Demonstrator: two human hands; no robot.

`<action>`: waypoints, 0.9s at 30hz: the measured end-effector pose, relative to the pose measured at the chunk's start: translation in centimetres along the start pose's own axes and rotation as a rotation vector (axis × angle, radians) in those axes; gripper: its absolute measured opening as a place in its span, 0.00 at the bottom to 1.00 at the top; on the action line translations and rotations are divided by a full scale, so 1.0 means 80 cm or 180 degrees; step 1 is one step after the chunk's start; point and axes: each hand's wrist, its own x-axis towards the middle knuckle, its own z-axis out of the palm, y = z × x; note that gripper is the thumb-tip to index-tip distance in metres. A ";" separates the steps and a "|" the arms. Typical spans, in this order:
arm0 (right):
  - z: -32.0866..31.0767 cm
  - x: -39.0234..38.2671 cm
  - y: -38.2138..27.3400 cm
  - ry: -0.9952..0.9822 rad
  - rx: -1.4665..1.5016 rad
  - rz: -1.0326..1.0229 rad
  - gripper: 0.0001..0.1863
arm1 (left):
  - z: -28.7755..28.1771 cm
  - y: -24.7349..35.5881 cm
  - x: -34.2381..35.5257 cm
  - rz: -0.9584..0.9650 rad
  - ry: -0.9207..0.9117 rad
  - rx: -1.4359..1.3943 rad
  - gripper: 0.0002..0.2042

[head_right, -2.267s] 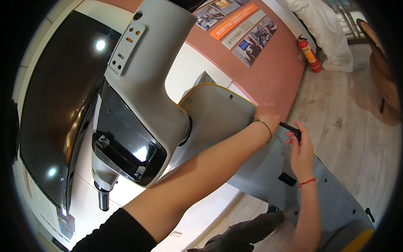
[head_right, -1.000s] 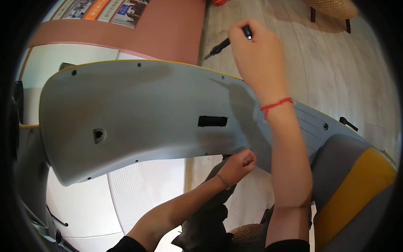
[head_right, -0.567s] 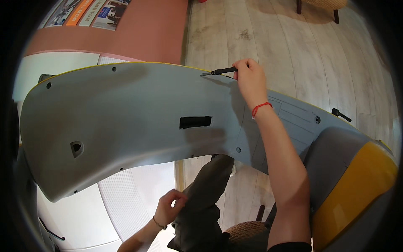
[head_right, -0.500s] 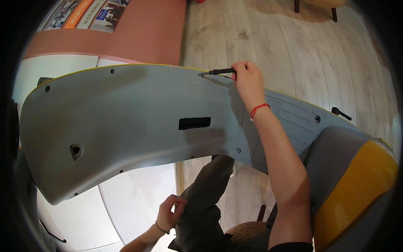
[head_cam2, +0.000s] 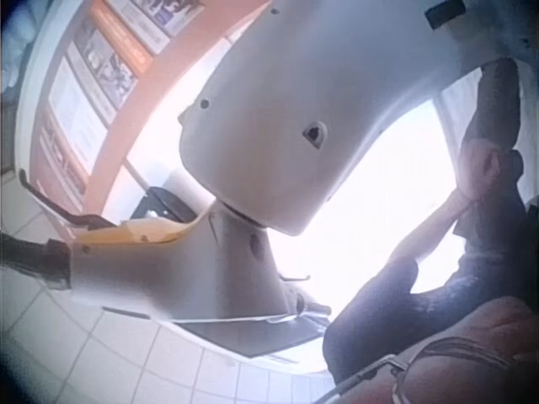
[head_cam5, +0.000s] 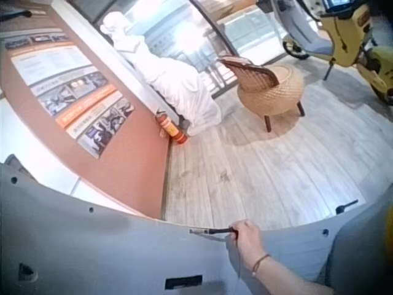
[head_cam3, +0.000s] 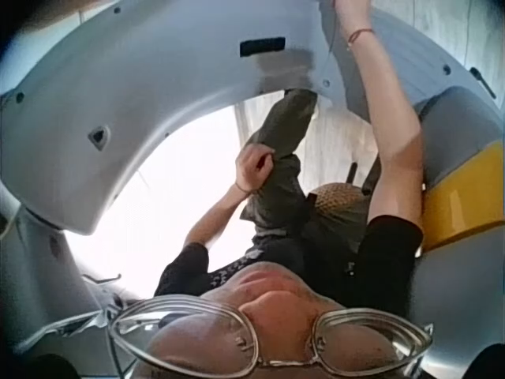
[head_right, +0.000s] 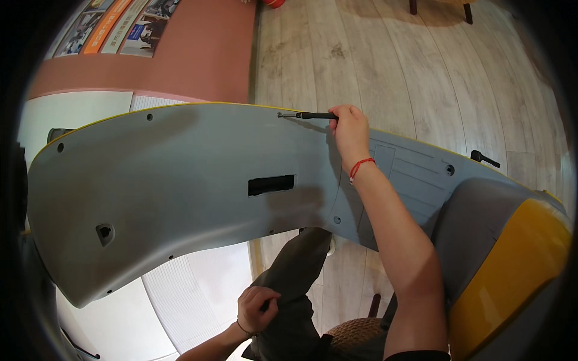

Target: Use a precision screwdriver to tighten or remove screws on the plastic fairing of an electric scooter.

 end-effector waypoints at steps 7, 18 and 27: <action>-0.001 0.001 0.003 -0.0047 0.0197 0.0146 0.10 | -0.002 0.000 0.004 -0.0112 0.0101 0.0063 0.07; -0.013 0.006 0.002 -0.0482 0.0084 0.0412 0.12 | 0.002 -0.004 0.003 -0.0127 0.0152 0.0008 0.07; -0.036 0.012 -0.051 -0.1680 -0.1079 0.0661 0.14 | -0.002 -0.006 -0.001 -0.0162 0.0085 0.0098 0.07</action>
